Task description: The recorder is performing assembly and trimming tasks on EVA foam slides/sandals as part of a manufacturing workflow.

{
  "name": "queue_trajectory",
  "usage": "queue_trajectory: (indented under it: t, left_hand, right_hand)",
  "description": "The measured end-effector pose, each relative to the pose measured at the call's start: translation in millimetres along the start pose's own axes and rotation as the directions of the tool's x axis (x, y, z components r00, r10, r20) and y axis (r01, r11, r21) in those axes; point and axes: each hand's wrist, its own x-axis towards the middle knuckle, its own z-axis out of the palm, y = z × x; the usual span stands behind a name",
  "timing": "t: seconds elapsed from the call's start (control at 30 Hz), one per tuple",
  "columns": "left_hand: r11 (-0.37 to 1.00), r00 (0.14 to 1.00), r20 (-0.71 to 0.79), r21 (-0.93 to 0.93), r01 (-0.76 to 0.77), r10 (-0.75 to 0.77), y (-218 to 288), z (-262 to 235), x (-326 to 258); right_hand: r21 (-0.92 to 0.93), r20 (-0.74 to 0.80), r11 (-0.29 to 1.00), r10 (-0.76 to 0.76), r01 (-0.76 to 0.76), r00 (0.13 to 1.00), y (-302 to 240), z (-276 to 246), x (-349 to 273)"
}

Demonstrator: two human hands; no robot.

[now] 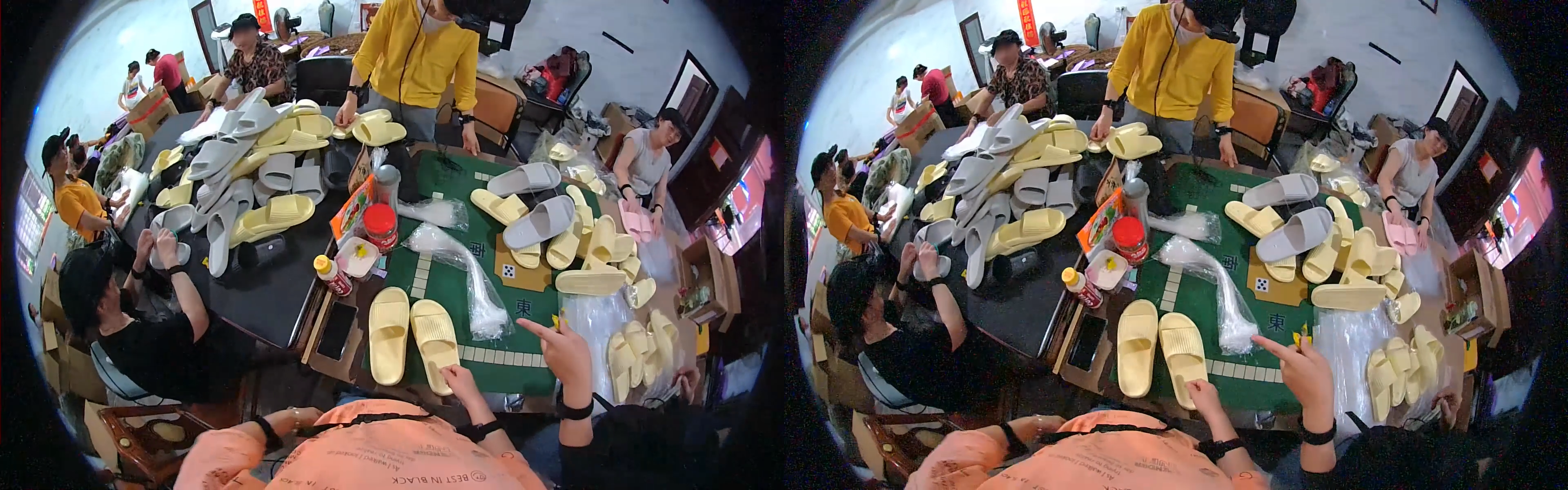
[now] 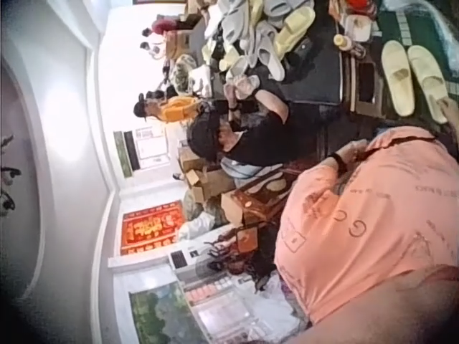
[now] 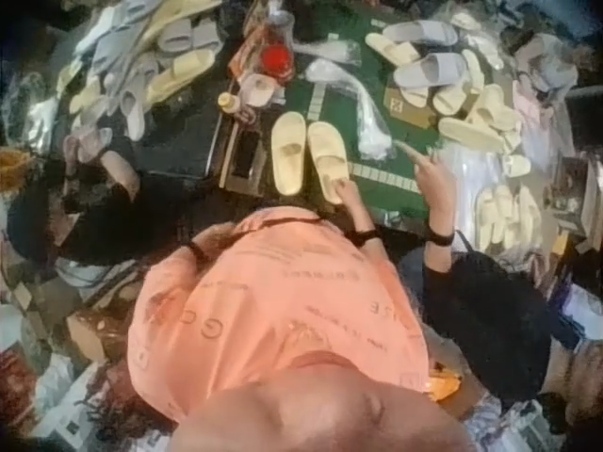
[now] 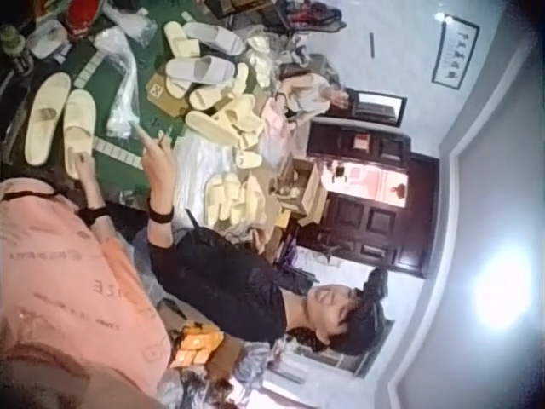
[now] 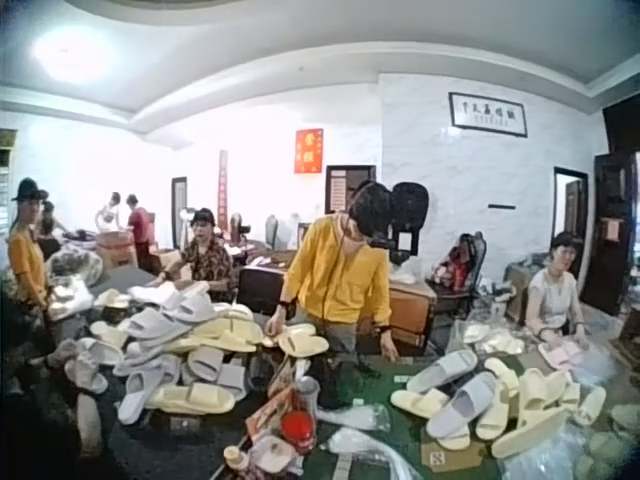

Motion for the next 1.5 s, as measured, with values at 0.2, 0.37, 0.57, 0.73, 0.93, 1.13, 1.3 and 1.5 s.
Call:
queue_trajectory:
  t: [0.2, 0.37, 0.57, 0.73, 0.93, 1.13, 1.3, 1.5]
  left_hand:
    - [0.910, 0.951, -0.152, 0.363, -0.201, 0.270, 86.1, -22.5, -11.9]
    - [0.797, 0.996, 0.071, 0.598, -0.086, 0.054, 88.1, -18.0, 26.0]
    - [0.997, 0.988, 0.139, -0.041, -0.058, 0.063, 53.6, -12.8, 64.1]
    - [0.996, 0.994, 0.106, -0.082, -0.015, 0.024, 96.0, 8.5, 97.8]
    - [0.989, 0.986, -0.073, 0.030, -0.145, 0.147, 31.2, 23.3, 91.3]
    - [0.991, 0.986, -0.102, 0.007, -0.133, 0.133, 63.2, 44.5, 100.1]
    - [0.992, 0.987, -0.124, -0.056, -0.109, 0.102, 37.9, -7.0, 102.8]
    - [0.986, 1.000, 0.002, -0.167, 0.025, -0.025, -70.8, 7.1, 103.2]
  right_hand:
    - [-0.013, 0.048, 0.998, 0.067, -0.067, 0.997, -4.5, 10.4, 1.5]
    - [0.024, 0.058, 0.996, 0.089, -0.091, 0.994, -13.0, 14.6, -9.9]
    - [0.000, 0.050, 0.996, 0.087, -0.088, 0.995, -9.2, 12.6, -11.5]
    - [-0.067, 0.073, 0.998, 0.027, -0.022, 0.997, -1.9, 1.7, -9.1]
    - [-0.265, 0.199, 0.964, 0.076, -0.021, 0.977, 19.4, 18.2, 0.8]
    - [-0.174, 0.224, 0.985, 0.031, 0.008, 0.974, 7.7, 22.9, -3.3]
    - [-0.313, 0.292, 0.949, 0.048, 0.048, 0.955, -31.7, 25.9, 18.3]
    - [-0.161, 0.250, 0.986, -0.008, 0.049, 0.968, -36.1, 38.4, 28.9]
